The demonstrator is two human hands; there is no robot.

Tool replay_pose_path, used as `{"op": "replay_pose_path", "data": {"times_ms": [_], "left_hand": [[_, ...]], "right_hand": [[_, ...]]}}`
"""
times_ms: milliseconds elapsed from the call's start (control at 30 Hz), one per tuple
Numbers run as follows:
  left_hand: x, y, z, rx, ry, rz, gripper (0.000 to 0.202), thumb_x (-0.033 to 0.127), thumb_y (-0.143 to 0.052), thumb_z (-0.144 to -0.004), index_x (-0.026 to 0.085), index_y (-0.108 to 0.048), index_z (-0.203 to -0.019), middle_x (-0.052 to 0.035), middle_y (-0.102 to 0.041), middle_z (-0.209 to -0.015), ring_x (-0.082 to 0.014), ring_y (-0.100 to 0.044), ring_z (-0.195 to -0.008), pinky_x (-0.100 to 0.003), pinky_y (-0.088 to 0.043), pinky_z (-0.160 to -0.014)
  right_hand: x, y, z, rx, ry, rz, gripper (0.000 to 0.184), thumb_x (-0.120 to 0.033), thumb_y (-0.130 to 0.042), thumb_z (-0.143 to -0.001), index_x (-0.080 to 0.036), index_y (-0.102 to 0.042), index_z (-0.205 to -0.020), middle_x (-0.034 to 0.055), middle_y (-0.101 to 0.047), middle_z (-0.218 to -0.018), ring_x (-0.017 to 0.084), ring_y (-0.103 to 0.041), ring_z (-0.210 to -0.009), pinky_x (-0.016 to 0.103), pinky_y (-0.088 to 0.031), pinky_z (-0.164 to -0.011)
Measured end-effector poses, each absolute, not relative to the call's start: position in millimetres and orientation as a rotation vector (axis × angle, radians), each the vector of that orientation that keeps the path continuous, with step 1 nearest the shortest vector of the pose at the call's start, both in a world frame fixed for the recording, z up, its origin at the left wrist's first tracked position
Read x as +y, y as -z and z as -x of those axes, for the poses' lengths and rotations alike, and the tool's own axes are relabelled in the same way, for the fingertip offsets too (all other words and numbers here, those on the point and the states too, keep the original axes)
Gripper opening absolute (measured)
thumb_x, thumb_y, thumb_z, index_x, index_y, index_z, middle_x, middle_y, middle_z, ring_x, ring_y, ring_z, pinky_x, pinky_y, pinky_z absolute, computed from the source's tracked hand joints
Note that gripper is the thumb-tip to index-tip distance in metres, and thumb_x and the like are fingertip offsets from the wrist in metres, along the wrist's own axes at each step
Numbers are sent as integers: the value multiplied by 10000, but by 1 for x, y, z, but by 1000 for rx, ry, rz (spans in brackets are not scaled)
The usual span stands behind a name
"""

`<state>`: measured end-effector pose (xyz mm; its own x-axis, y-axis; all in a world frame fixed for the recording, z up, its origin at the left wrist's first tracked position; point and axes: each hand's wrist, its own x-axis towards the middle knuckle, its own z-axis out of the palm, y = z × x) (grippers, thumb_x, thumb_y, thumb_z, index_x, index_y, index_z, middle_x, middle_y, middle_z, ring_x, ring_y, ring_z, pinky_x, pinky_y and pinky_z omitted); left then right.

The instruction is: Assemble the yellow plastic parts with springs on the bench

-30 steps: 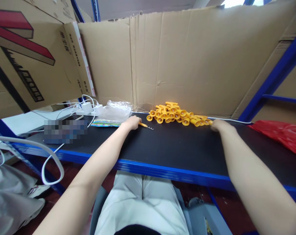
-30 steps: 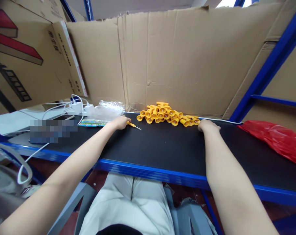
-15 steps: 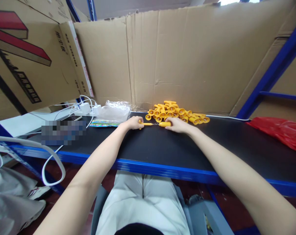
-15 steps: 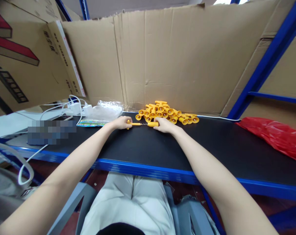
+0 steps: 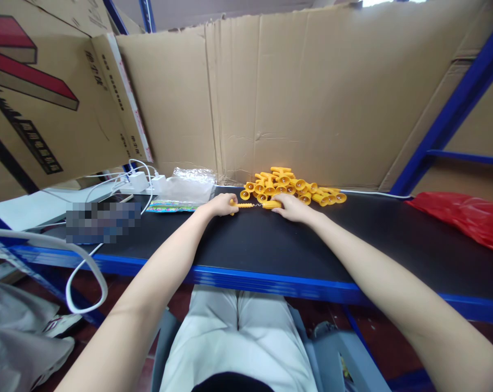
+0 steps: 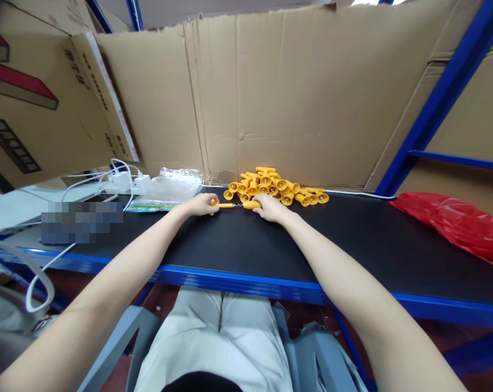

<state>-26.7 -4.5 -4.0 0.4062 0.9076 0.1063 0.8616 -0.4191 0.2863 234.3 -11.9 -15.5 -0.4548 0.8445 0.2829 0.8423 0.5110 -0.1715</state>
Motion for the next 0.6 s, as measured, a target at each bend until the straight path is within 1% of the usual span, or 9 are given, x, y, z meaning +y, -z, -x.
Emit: {"op": "replay_pose_path", "data": {"times_ms": [100,167,267,300,367,433,467,533,600], "left_hand": [[-4,6,24,1487,-428,-2514,265,301,-561,-724,195,-602,-964,-17,-695,-806,-139,-605,-696,-215,-436,-604],[-3,7,23,1459,-466,-2526,269,310,-572,-722,194,-605,-961,-12,-687,-780,-137,-601,-676,-216,-437,-607],[-1,8,24,1480,-526,-2536,275,311,-596,-699,194,-615,-947,-8,-677,-776,-140,-600,-684,-218,-438,-615],[-1,8,25,1489,-540,-2533,273,311,-599,-693,195,-619,-940,-8,-675,-778,-142,-601,-692,-218,-438,-617],[0,8,26,1506,-555,-2534,265,312,-605,-685,195,-626,-922,-8,-670,-773,-147,-601,-701,-221,-436,-616],[0,7,26,1519,-570,-2538,259,312,-606,-681,196,-631,-910,-10,-667,-764,-150,-598,-700,-223,-431,-611],[-1,7,25,1524,-581,-2541,258,312,-605,-679,195,-631,-908,-11,-665,-761,-151,-595,-696,-224,-427,-606],[-2,6,24,1528,-609,-2541,258,314,-600,-679,195,-631,-905,-11,-660,-750,-150,-591,-686,-225,-420,-593],[-2,6,24,1520,-626,-2544,252,313,-598,-676,195,-631,-896,-11,-657,-739,-151,-590,-680,-227,-416,-585]], "right_hand": [[-15,18,-225,-2394,-91,1236,246,-211,-608,-814,-188,-630,-1058,79,-650,-1071,234,-594,-1011,374,-443,-913],[-16,20,-219,-2305,-213,1200,315,-219,-633,-793,-187,-607,-1105,77,-648,-1058,222,-603,-981,381,-458,-895],[-15,22,-219,-2087,-573,1201,444,-192,-670,-747,-178,-536,-1171,64,-635,-1039,174,-626,-895,352,-501,-836],[-14,22,-221,-2013,-706,1189,449,-171,-678,-733,-177,-528,-1156,59,-631,-1037,155,-630,-879,331,-508,-825],[-14,20,-226,-1902,-936,1153,380,-154,-700,-711,-171,-546,-1059,53,-638,-1007,130,-636,-850,291,-514,-808],[-15,18,-230,-1861,-1097,1130,267,-232,-722,-722,-153,-571,-928,61,-663,-924,115,-638,-762,256,-520,-739],[-16,17,-231,-1856,-1154,1131,244,-306,-715,-743,-143,-578,-863,67,-674,-868,105,-627,-686,236,-517,-666],[-18,14,-230,-1860,-1215,1163,358,-479,-620,-809,-128,-585,-749,74,-674,-724,75,-556,-509,198,-452,-484],[-19,13,-227,-1867,-1213,1223,522,-598,-472,-857,-124,-585,-668,57,-623,-553,52,-442,-374,183,-333,-356]]}}
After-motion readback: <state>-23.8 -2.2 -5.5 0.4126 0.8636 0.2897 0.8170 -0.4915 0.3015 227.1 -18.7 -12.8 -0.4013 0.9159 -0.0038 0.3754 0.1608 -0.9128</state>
